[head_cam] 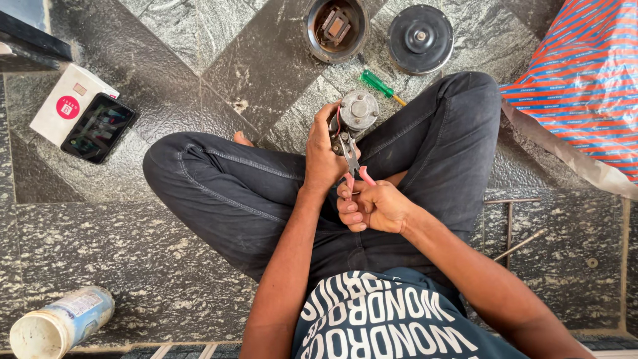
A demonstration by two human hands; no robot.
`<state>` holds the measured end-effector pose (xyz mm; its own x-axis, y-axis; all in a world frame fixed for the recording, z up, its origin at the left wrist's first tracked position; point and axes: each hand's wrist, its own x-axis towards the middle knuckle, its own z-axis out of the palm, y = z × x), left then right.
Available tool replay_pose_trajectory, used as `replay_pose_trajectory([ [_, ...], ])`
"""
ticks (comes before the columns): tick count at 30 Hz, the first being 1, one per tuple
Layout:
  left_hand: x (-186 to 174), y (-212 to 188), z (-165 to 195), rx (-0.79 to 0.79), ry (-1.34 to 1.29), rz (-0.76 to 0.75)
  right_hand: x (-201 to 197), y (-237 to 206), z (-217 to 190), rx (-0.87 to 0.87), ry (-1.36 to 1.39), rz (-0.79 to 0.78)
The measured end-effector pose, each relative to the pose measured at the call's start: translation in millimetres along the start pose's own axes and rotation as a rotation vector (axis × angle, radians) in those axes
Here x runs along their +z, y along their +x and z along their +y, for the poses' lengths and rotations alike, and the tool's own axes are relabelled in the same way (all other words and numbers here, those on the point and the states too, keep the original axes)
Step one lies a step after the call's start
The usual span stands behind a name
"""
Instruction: The person sits on the floor and uses a screwdriver to remove screws from a circular metal grill. They then use pliers to strip the insulation from wires on a small motor and a T-shaped tool to adjust the motor shaft.
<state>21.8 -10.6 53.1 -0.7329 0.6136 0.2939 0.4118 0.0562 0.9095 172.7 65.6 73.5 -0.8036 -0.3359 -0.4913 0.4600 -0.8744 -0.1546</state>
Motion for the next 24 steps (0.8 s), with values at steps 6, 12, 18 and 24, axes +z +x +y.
replay_pose_trajectory([
  [6,-1,-1,-3,-0.005,-0.016,-0.002,-8,0,-8,0.066,-0.039,0.018],
  [12,-3,3,-11,0.01,0.008,-0.007,-28,5,-21,0.173,-0.039,-0.062],
  [18,-6,5,-15,-0.04,-0.063,-0.032,-35,1,-44,0.226,-0.149,-0.028],
  [24,-9,17,-11,0.013,-0.037,-0.077,-13,-12,-50,0.088,-0.233,0.019],
])
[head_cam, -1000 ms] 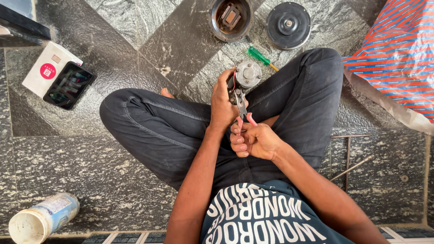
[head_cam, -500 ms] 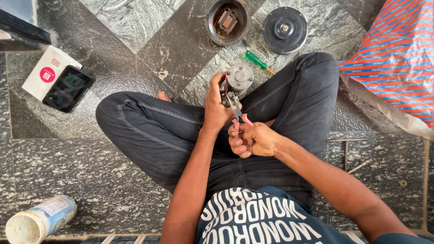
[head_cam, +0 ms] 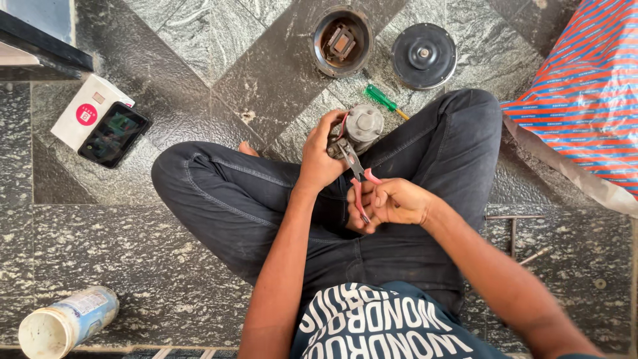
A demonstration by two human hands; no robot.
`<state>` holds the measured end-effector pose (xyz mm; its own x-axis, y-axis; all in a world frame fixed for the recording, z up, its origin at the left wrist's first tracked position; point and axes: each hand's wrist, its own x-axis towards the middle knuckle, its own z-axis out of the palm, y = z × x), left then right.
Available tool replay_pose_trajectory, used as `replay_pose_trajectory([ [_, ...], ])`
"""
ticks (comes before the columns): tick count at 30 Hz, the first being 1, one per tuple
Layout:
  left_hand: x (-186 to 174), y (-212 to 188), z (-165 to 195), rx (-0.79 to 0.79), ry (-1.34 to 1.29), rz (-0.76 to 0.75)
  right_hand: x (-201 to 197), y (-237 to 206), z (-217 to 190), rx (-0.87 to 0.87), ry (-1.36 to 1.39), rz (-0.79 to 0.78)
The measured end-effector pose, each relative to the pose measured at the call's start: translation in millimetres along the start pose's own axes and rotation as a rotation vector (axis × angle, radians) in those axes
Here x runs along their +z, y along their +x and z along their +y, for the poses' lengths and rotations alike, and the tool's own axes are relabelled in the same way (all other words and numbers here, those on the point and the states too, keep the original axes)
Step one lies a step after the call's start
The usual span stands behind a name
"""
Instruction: The person sits on the floor and uses a screwdriver to remove screws from a circular metal grill. They then use pliers to strip the insulation from wires on a small motor and a T-shaped tool to adjust the motor shaft.
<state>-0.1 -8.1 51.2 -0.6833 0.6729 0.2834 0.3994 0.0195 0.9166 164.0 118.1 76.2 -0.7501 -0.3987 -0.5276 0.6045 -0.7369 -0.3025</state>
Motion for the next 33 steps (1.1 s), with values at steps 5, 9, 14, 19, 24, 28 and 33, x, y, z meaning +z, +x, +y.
replay_pose_trajectory([
  [5,3,6,6,0.015,0.057,0.003,27,-16,28,-0.193,-0.136,0.249],
  [9,7,3,8,0.02,0.027,0.063,44,-43,53,-0.786,-1.03,0.622],
  [14,13,4,6,-0.002,0.032,0.072,55,-67,44,-0.77,-1.229,1.221],
  [19,24,7,3,-0.004,0.102,0.073,61,-56,26,-0.871,-1.534,1.233],
  [24,33,8,4,0.009,0.121,0.098,67,-24,37,-0.777,-1.775,1.464],
  [28,31,5,6,0.008,0.11,0.08,64,-17,38,-0.785,-1.825,1.492],
  [33,30,7,9,0.014,0.123,0.067,64,-12,35,-0.762,-1.895,1.492],
])
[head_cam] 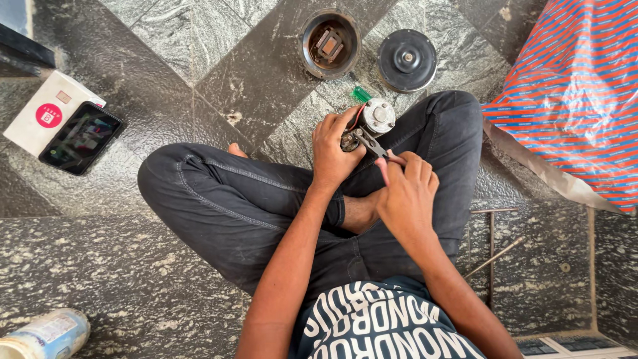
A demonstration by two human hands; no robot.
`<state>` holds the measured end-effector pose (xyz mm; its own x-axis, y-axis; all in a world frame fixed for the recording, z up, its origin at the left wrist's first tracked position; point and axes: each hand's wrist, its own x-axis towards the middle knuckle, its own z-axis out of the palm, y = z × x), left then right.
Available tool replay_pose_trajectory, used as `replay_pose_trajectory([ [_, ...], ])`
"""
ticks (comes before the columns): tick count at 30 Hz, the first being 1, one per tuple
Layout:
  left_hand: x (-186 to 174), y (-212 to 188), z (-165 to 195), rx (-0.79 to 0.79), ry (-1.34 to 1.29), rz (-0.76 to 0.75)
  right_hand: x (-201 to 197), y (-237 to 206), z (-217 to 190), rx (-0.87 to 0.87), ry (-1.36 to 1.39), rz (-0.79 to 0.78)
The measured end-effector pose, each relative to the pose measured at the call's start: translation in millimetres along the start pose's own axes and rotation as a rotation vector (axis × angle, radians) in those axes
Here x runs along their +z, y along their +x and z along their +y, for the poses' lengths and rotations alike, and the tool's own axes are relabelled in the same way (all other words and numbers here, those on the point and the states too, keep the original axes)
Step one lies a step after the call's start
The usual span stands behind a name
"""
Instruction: The person sits on the floor and uses a screwdriver to remove screws from a circular metal grill. They then use pliers to strip the insulation from wires on a small motor and a T-shaped tool to adjust the motor shaft.
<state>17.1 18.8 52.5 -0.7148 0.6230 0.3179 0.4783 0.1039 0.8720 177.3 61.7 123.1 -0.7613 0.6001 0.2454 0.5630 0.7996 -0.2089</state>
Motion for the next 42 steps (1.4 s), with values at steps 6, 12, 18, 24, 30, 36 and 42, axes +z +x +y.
replay_pose_trajectory([
  [6,-1,-1,1,-0.002,0.008,-0.015,0,2,-8,-0.049,-0.116,0.021],
  [12,1,-1,-2,-0.028,0.026,-0.029,-4,6,-8,-0.099,-0.268,0.052],
  [18,1,-2,-3,-0.038,0.015,-0.024,-8,10,-7,-0.103,-0.265,-0.017],
  [24,2,-4,-4,-0.015,0.023,-0.01,-7,9,-1,-0.171,-0.361,0.035],
  [30,4,-4,-4,-0.037,0.034,-0.008,1,14,5,-0.156,-0.331,-0.017],
  [36,7,-5,-3,-0.041,0.044,0.006,-11,22,15,-0.124,-0.006,-0.001],
  [42,16,-10,-4,-0.043,0.071,0.055,-4,30,19,-0.103,-0.069,-0.077],
])
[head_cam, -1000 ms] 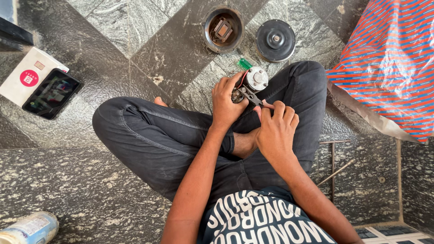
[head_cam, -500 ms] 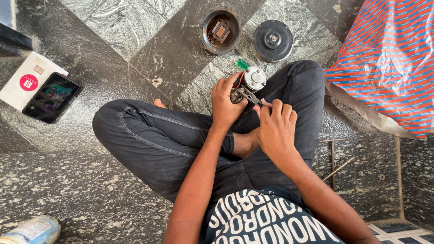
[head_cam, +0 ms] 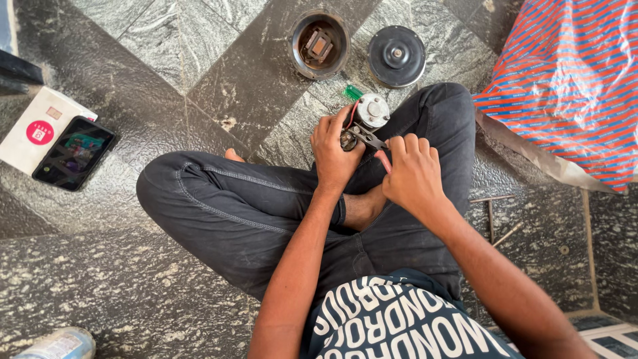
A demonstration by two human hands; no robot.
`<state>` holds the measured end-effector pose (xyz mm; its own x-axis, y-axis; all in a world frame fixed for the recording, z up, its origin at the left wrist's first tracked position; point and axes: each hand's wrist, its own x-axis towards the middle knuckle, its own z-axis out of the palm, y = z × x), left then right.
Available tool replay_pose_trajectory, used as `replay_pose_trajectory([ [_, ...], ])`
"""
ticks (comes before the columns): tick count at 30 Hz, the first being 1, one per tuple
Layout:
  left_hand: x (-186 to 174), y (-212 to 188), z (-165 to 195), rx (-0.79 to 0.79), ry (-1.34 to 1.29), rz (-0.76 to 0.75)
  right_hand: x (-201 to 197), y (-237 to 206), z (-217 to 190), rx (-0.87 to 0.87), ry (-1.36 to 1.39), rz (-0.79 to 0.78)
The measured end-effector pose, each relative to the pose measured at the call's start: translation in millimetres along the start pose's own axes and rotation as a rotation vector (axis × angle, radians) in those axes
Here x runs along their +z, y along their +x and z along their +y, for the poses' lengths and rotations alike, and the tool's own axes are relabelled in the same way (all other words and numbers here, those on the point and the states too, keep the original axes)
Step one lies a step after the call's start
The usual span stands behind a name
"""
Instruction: The person sits on the floor and uses a screwdriver to remove screws from a circular metal grill. They then use pliers to strip the insulation from wires on a small motor and a T-shaped tool to adjust the motor shaft.
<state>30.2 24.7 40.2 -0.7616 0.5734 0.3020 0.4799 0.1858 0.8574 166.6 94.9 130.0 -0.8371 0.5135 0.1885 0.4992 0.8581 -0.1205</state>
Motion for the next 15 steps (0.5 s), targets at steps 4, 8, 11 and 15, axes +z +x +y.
replay_pose_trajectory([
  [4,-4,0,0,-0.021,-0.021,-0.002,7,7,8,-0.009,-0.037,-0.089],
  [8,-11,2,2,0.092,-0.05,0.03,5,18,20,-0.134,-0.091,-0.115],
  [11,-16,6,0,0.043,-0.072,-0.067,3,26,28,-0.215,-0.117,-0.141],
  [15,-15,7,-2,0.055,-0.091,-0.004,4,34,32,-0.255,-0.118,-0.166],
])
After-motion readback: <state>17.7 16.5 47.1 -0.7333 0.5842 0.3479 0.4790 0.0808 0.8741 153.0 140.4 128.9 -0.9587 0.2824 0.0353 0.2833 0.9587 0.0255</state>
